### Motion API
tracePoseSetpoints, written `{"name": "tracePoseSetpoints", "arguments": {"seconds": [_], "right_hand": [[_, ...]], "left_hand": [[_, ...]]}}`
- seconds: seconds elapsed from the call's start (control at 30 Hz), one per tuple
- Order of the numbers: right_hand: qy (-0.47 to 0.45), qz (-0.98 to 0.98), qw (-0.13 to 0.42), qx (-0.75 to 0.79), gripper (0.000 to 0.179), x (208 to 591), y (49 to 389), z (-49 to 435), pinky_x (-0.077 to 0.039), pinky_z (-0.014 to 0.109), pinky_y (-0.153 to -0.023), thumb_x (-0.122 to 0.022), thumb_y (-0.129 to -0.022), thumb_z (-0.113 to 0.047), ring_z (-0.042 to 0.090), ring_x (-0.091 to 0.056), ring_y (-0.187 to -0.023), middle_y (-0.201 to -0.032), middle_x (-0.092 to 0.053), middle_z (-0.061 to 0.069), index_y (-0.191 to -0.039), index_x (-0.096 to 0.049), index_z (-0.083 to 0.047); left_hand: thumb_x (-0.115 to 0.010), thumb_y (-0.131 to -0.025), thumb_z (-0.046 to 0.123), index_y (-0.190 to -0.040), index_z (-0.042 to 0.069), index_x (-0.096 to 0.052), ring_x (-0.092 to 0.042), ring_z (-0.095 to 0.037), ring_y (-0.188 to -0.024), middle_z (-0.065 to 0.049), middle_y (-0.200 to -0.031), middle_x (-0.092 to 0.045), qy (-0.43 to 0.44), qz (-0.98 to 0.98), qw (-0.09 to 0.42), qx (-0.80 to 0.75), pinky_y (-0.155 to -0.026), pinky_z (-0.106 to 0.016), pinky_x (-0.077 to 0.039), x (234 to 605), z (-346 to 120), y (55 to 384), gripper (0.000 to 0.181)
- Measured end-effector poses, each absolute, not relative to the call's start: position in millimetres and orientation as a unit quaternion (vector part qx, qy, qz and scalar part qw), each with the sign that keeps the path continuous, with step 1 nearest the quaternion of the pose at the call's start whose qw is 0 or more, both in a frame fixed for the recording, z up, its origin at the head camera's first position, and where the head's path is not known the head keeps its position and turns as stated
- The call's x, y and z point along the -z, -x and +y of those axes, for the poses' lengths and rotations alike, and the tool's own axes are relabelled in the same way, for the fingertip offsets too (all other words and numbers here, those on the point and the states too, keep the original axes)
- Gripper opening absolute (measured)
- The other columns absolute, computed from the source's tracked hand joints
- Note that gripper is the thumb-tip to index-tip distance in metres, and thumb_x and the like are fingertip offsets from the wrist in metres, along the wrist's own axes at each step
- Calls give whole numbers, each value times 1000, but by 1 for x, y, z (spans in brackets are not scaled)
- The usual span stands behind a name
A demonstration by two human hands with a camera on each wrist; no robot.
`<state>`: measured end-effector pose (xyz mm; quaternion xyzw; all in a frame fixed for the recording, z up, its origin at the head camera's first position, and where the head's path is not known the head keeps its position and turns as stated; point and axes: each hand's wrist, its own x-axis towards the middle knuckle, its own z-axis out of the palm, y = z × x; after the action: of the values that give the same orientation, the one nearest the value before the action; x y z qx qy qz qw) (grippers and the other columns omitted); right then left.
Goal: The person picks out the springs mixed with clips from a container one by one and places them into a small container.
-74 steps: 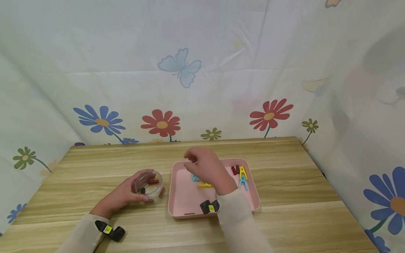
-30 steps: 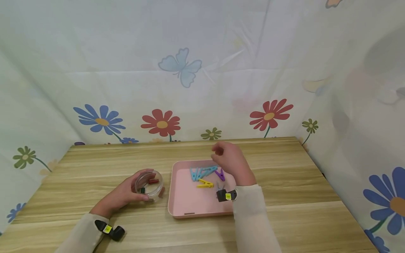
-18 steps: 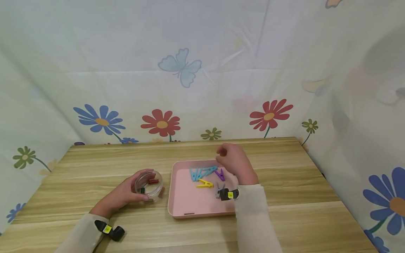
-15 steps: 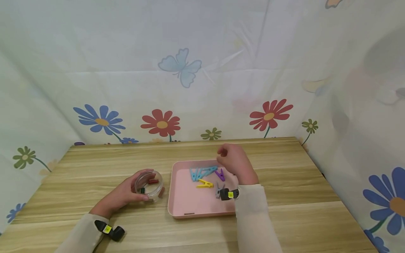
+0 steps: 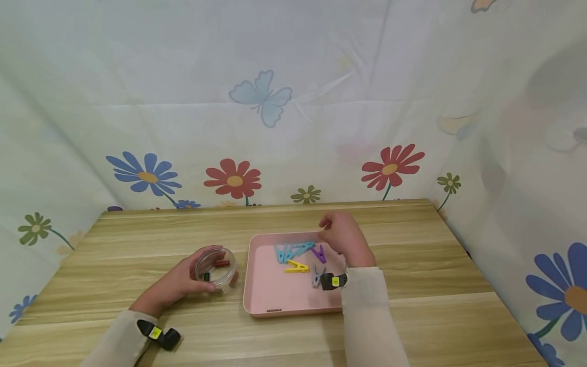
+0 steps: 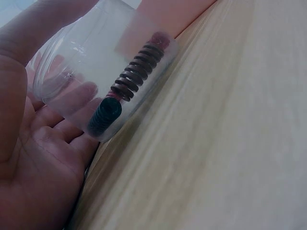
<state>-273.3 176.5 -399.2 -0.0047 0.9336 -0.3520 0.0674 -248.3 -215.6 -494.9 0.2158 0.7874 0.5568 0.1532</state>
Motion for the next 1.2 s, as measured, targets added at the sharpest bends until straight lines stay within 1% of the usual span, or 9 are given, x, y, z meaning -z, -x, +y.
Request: {"name": "tracePoseSetpoints", "arguments": {"seconds": [0.27, 0.43, 0.57, 0.63, 0.73, 0.8, 0.87, 0.97, 1.2], "right_hand": [[-12, 936, 68, 345, 26, 402, 274, 177, -55, 36, -60, -66, -91, -20, 28, -63, -69, -103, -64, 11, -114, -64, -8], [-22, 940, 77, 332, 31, 404, 275, 178, -52, 31, -58, -65, -91, -21, 28, -63, -72, -98, -65, 12, -118, -62, -5], [-28, 944, 84, 319, 31, 405, 275, 179, -50, 28, -57, -66, -91, -24, 27, -63, -74, -95, -67, 15, -116, -63, -5], [-34, 944, 86, 317, 30, 405, 275, 179, -50, 28, -58, -67, -90, -26, 27, -63, -75, -94, -67, 15, -113, -64, -6], [-42, 944, 91, 315, 29, 406, 276, 180, -52, 31, -61, -67, -91, -26, 27, -63, -77, -92, -68, 14, -112, -64, -6], [-51, 943, 96, 316, 29, 407, 277, 181, -54, 33, -65, -67, -91, -26, 27, -63, -78, -92, -67, 14, -112, -64, -6], [-58, 942, 99, 316, 28, 408, 278, 182, -55, 35, -67, -66, -92, -25, 27, -63, -78, -92, -68, 14, -113, -64, -6], [-65, 941, 101, 316, 27, 409, 279, 183, -55, 35, -68, -65, -92, -23, 27, -63, -78, -91, -68, 14, -112, -65, -5], [-74, 946, 103, 299, 20, 409, 279, 185, -49, 27, -59, -64, -92, -19, 25, -61, -74, -86, -67, 13, -103, -71, -4]], "left_hand": [[-81, -79, 20, -145, 28, -35, -33, -30, -144, -6, -152, -41, -227, 778, 152, -566, -103, -8, -34, 496, -217, 249, 81], [-80, -79, 18, -145, 27, -36, -33, -31, -143, -6, -152, -41, -233, 775, 149, -568, -103, -9, -35, 496, -217, 249, 80], [-80, -80, 19, -145, 29, -36, -33, -30, -144, -5, -152, -41, -229, 778, 152, -566, -104, -9, -34, 497, -217, 249, 79], [-80, -80, 21, -145, 30, -36, -33, -29, -144, -4, -152, -41, -224, 781, 154, -563, -107, -13, -35, 496, -217, 249, 79], [-80, -80, 23, -144, 31, -35, -34, -27, -144, -3, -152, -41, -220, 786, 155, -557, -114, -29, -33, 496, -217, 249, 79], [-80, -80, 23, -144, 32, -35, -34, -27, -144, -3, -152, -41, -217, 788, 154, -555, -114, -40, -30, 496, -217, 249, 79], [-80, -80, 24, -144, 32, -35, -34, -27, -144, -3, -152, -41, -216, 790, 154, -553, -114, -46, -27, 496, -217, 249, 79], [-80, -79, 24, -144, 32, -35, -34, -27, -144, -2, -152, -41, -215, 790, 154, -553, -114, -46, -27, 497, -217, 249, 79], [-80, -80, 24, -144, 32, -35, -34, -26, -144, -3, -152, -41, -216, 791, 153, -552, -114, -46, -27, 497, -216, 250, 79]]}}
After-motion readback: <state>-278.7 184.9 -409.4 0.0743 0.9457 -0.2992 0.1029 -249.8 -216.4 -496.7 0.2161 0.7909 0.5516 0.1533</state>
